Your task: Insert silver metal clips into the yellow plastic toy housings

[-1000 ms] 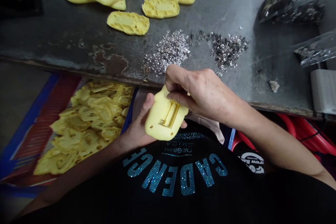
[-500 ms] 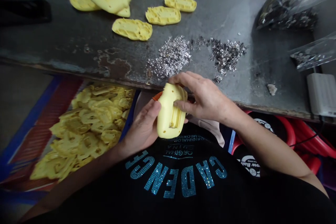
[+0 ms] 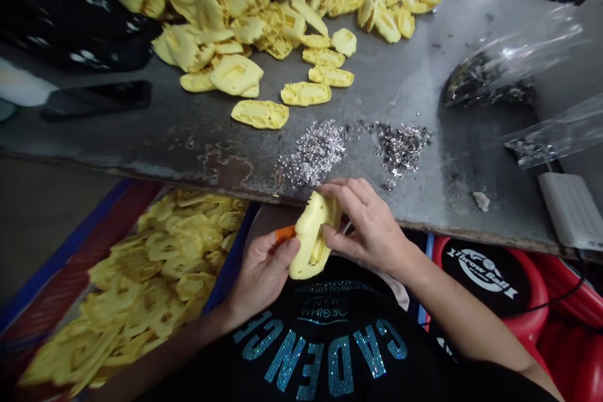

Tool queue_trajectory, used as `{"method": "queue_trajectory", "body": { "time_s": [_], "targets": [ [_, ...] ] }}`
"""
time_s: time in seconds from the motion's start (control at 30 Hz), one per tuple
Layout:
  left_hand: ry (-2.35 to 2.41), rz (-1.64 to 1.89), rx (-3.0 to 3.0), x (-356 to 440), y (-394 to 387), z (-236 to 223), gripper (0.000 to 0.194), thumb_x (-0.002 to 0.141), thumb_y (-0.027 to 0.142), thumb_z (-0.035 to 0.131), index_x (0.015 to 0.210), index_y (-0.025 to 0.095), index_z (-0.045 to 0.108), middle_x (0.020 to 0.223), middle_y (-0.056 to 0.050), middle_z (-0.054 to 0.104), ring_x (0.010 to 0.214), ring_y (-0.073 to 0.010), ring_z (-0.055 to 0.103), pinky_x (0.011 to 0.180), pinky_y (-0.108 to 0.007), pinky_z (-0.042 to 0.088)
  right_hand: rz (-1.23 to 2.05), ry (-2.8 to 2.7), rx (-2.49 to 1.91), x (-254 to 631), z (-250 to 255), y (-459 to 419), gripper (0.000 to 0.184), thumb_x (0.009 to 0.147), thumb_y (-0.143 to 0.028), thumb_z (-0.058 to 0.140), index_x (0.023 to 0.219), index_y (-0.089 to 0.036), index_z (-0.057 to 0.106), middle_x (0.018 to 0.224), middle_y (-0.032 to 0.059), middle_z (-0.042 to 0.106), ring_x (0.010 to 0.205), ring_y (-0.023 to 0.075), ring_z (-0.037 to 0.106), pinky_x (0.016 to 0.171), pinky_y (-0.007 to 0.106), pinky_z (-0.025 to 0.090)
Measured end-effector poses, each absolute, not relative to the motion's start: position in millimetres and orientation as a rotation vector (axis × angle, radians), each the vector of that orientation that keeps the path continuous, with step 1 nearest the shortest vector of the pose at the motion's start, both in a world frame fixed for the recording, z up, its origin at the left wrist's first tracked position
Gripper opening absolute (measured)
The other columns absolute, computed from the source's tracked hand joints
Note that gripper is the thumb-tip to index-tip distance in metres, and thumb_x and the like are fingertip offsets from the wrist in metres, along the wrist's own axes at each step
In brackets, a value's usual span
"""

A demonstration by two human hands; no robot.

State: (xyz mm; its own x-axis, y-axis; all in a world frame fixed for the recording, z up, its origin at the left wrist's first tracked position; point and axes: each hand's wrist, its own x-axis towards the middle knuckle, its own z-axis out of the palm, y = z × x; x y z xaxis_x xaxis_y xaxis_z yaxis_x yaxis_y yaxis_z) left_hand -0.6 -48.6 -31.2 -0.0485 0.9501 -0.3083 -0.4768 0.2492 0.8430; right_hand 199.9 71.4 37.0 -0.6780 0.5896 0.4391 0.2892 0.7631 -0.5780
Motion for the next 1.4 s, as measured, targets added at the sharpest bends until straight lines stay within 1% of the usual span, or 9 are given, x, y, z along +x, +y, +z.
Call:
{"method": "queue_trajectory", "body": {
  "time_s": [0.23, 0.37, 0.47, 0.57, 0.7, 0.9, 1.0, 1.17, 1.4],
  "targets": [
    [1.06, 1.342, 0.476, -2.1, -30.7, -19.3, 0.04, 0.079, 0.056, 0.099, 0.087, 0.019, 0.087, 0.084, -0.007, 0.085, 0.075, -0.0241, 0.08, 0.075, -0.036, 0.065, 0.562, -2.329, -0.622, 188.8, 35.5, 79.4, 0.047, 0.1, -0.029, 0.075, 0.143, -0.022, 0.058, 0.133, 0.0143, 0.075, 0.115, 0.0277, 0.072, 0.096, 0.046, 0.065],
    [0.827, 1.212, 0.43, -15.0, -17.6, -10.2, 0.053, 0.072, 0.053, 0.103, 0.115, 0.028, 0.083, 0.103, -0.006, 0.087, 0.082, -0.0256, 0.083, 0.069, -0.033, 0.067, 0.67, -2.39, -0.566, 187.4, 39.6, 91.9, 0.048, 0.103, -0.035, 0.075, 0.146, -0.021, 0.06, 0.135, 0.0148, 0.076, 0.117, 0.0268, 0.072, 0.098, 0.045, 0.065],
    [0.675, 1.064, 0.39, -29.4, -13.0, -11.6, 0.064, 0.08, 0.05, 0.099, 0.137, 0.036, 0.073, 0.125, -0.008, 0.085, 0.092, -0.0301, 0.085, 0.065, -0.034, 0.07, 0.803, -2.447, -0.557, 195.4, 41.4, 127.6, 0.041, 0.106, -0.04, 0.073, 0.142, -0.022, 0.066, 0.138, 0.0129, 0.075, 0.123, 0.0255, 0.073, 0.102, 0.044, 0.063],
    [0.717, 1.118, 0.373, -42.9, -12.7, -17.8, 0.066, 0.09, 0.057, 0.089, 0.148, 0.033, 0.068, 0.147, -0.014, 0.077, 0.106, -0.0332, 0.084, 0.072, -0.038, 0.073, 0.439, -2.457, -0.982, 202.9, 35.1, 181.9, 0.023, 0.108, -0.027, 0.064, 0.125, -0.021, 0.077, 0.123, 0.013, 0.079, 0.11, 0.0277, 0.073, 0.098, 0.047, 0.055],
    [0.719, 1.174, 0.393, -53.3, -12.5, -21.8, 0.069, 0.096, 0.065, 0.08, 0.154, 0.031, 0.066, 0.16, -0.015, 0.068, 0.119, -0.0344, 0.08, 0.08, -0.041, 0.074, 0.143, -2.67, -1.268, 197.9, 19.9, 237.6, 0.025, 0.104, -0.017, 0.06, 0.115, -0.021, 0.082, 0.111, 0.0137, 0.08, 0.108, 0.0307, 0.067, 0.1, 0.048, 0.042],
    [0.784, 1.217, 0.338, -46.5, -7.4, -10.4, 0.069, 0.088, 0.065, 0.088, 0.145, 0.031, 0.074, 0.149, -0.013, 0.076, 0.108, -0.0318, 0.083, 0.069, -0.037, 0.074, 0.216, -2.738, -1.232, 190.1, 22.3, 239.9, 0.02, 0.1, -0.017, 0.063, 0.103, -0.02, 0.082, 0.105, 0.0127, 0.082, 0.108, 0.0311, 0.068, 0.099, 0.047, 0.038],
    [0.746, 1.195, 0.311, -39.3, -6.1, -5.6, 0.068, 0.09, 0.066, 0.086, 0.146, 0.03, 0.073, 0.146, -0.013, 0.078, 0.105, -0.0302, 0.084, 0.066, -0.033, 0.072, 0.55, -2.575, -1.019, 192.8, 36.6, 208.4, 0.01, 0.098, -0.023, 0.07, 0.097, -0.02, 0.079, 0.095, 0.0065, 0.081, 0.093, 0.0235, 0.071, 0.092, 0.04, 0.044],
    [0.585, 1.117, 0.336, -28.7, -9.5, -2.9, 0.067, 0.095, 0.077, 0.073, 0.14, 0.027, 0.078, 0.142, -0.015, 0.08, 0.101, -0.0303, 0.085, 0.059, -0.027, 0.069, 1.105, -2.211, -0.653, 195.0, 55.7, 139.1, 0.01, 0.099, -0.033, 0.076, 0.097, -0.023, 0.075, 0.089, -0.0006, 0.08, 0.08, 0.0156, 0.073, 0.076, 0.031, 0.054],
    [0.556, 1.055, 0.345, -14.0, -21.4, 6.7, 0.062, 0.092, 0.078, 0.076, 0.125, 0.026, 0.084, 0.116, -0.011, 0.087, 0.09, -0.0306, 0.086, 0.058, -0.029, 0.069, 0.793, -2.409, -0.41, 200.3, 65.2, 102.8, 0.007, 0.108, -0.028, 0.069, 0.107, -0.024, 0.074, 0.098, 0.0032, 0.08, 0.092, 0.0186, 0.075, 0.085, 0.037, 0.058]
  ]
}}
